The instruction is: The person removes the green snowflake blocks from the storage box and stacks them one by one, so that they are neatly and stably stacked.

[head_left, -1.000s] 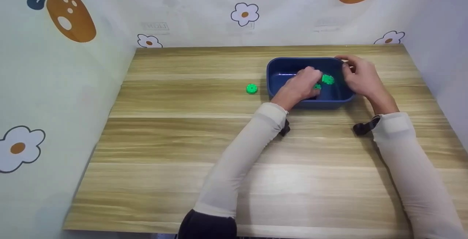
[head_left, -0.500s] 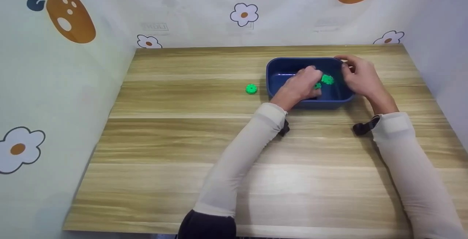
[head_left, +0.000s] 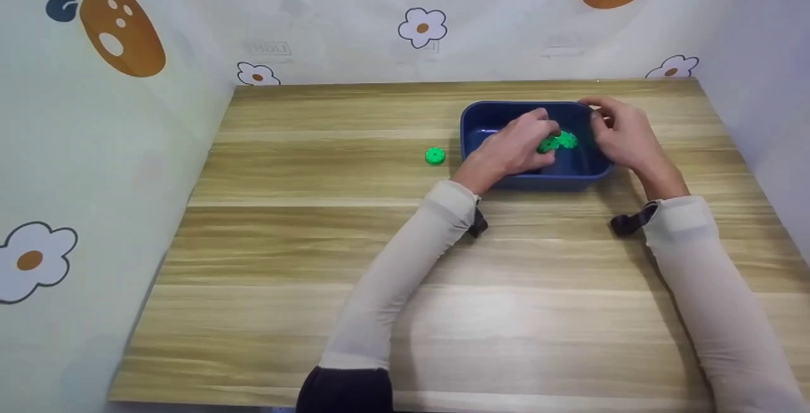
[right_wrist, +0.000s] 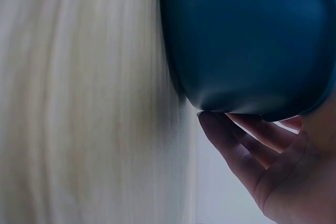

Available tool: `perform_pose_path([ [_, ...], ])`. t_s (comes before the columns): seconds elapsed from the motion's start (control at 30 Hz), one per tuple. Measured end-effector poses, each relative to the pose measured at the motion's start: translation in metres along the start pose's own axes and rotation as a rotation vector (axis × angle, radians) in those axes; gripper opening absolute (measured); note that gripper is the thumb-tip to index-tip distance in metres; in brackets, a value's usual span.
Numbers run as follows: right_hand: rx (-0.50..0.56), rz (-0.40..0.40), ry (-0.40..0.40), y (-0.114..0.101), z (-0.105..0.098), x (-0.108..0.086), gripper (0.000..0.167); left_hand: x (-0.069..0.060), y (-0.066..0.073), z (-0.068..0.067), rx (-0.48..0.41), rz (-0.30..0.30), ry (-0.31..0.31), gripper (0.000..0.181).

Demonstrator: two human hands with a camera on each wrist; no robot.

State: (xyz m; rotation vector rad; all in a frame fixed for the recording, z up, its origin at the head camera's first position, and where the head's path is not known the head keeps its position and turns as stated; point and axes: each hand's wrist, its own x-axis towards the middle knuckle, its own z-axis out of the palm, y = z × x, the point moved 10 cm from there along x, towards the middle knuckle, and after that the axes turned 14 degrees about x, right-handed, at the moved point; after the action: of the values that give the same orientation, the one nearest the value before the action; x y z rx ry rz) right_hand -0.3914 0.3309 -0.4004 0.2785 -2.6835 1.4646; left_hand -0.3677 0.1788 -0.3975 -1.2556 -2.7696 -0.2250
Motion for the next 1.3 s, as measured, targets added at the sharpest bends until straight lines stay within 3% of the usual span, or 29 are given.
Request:
perform_pose_path([
  [0.47, -0.008, -0.017, 0.022, 0.000, -0.001, -0.001, 0.041, -0.036, -0.015, -0.031, -0.127, 0.039, 0.173, 0.032],
  [0.83, -0.019, -0.022, 0.034, -0.002, -0.001, -0.001, 0.042, -0.070, -0.031, -0.056, -0.152, 0.075, 0.288, 0.032],
  [1.3, -0.028, -0.030, 0.037, -0.003, -0.002, -0.001, 0.041, -0.099, -0.060, -0.066, -0.283, 0.015, 0.305, 0.028],
])
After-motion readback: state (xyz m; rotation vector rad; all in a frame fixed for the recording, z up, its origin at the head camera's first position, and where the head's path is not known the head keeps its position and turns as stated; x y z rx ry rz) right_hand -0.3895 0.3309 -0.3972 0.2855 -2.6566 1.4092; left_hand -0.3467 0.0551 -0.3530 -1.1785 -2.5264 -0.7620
